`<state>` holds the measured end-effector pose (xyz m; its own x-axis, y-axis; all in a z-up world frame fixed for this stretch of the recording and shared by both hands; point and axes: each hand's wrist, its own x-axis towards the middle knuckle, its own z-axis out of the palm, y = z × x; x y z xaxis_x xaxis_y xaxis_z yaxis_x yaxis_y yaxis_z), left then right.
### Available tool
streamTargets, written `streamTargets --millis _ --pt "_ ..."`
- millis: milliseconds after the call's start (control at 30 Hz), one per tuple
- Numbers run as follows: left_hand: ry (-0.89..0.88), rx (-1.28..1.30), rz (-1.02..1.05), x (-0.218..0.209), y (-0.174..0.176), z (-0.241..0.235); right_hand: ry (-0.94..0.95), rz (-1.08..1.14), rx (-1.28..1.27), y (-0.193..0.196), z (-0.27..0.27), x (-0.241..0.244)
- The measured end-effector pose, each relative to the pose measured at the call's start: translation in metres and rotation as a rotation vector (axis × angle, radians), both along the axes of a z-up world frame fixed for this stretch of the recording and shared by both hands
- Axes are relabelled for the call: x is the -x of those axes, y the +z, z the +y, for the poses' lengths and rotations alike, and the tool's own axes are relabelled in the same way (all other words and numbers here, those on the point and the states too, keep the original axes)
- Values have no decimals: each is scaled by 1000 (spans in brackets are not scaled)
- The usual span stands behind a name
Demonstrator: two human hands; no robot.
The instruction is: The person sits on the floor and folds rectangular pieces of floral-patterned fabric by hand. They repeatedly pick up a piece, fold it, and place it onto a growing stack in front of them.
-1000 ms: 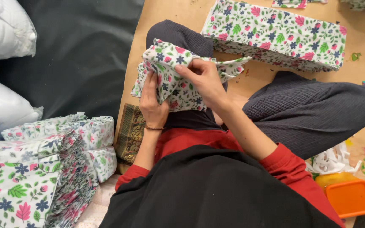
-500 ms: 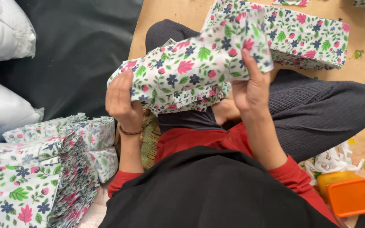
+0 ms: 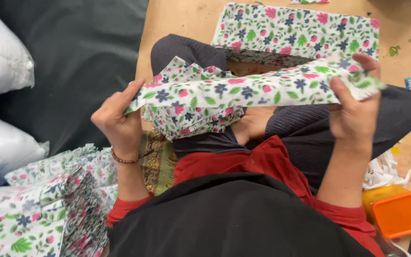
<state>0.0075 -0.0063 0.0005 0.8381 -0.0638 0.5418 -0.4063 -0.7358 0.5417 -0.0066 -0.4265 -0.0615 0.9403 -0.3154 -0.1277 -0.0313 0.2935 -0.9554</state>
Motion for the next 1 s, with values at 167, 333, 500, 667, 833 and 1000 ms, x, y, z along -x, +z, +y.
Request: streamTargets --millis 167,333,500,667,833,1000 --pt "-88 138 263 -76 -38 -45 -109 120 135 -34 -84 -18" --pt "-363 644 297 -165 -83 -102 -193 172 290 -56 -153 -65" --pt "-464 815 536 -194 -141 -118 -92 165 511 -80 -176 -79" --pt "-125 629 850 -210 -223 -117 96 451 915 -169 -200 -103" --pt "-168 397 761 -211 -242 -108 141 342 1181 -211 -222 -105" --pt "-149 340 783 -205 -235 -116 138 317 1213 -204 -221 -93"
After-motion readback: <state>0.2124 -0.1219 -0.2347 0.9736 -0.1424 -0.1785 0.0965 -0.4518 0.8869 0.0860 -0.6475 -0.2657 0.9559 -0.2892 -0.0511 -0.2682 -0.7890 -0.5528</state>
